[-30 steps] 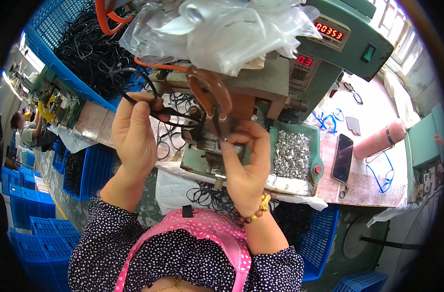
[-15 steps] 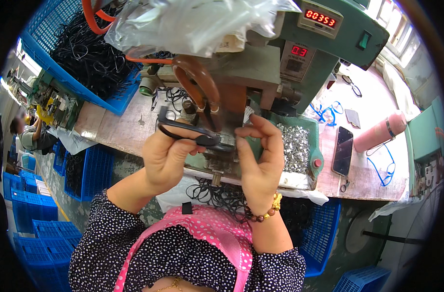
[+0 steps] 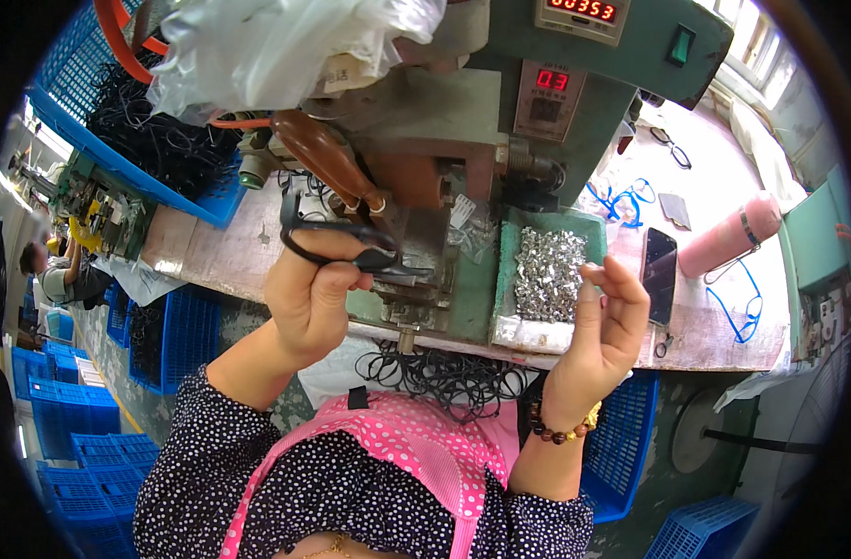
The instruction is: The person repeatedly picks black cable loops from a pile, inserts each into a press machine, and adds small metal components from a tray before releasing the finished unit. The process is repeated continuously throughout the clip.
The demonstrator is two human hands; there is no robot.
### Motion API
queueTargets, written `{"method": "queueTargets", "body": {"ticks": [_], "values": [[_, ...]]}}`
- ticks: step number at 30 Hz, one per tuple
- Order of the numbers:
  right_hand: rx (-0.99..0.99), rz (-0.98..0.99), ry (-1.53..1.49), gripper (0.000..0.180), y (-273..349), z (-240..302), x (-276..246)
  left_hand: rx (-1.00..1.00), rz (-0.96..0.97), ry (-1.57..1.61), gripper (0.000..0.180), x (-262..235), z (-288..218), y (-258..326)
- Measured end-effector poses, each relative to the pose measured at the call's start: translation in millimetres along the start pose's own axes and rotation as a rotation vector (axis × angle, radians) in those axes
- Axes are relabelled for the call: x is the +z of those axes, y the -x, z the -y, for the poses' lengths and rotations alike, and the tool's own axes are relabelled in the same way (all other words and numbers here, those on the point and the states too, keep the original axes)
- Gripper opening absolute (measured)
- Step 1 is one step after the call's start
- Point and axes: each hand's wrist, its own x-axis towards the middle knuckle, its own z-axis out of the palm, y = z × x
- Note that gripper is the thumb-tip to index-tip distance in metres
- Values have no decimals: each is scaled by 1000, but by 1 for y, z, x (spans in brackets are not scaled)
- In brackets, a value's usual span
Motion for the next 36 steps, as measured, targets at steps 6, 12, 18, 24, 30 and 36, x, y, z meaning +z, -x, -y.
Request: {"method": "queueTargets", "body": {"ticks": [6, 12, 18, 24, 30, 36], "values": [[-286, -111, 313, 29, -3, -18, -21, 283, 73, -218, 22, 0, 12, -4], [53, 21, 580, 23, -2, -52, -42, 272, 14, -78, 25, 7, 19, 2], [-331, 385, 1119, 24, 10, -52, -33, 308, 38, -137, 27, 6, 16, -1], [-394, 356, 994, 5, 2, -56, -15, 367, -84, -120, 28, 9, 11, -7], [-155, 125, 621, 9, 13, -72, -13, 213, -159, -268, 26, -13, 29, 28], [-229, 68, 597, 10, 16, -78, -18, -220, 22, -802, 33, -100, 127, 83]]}}
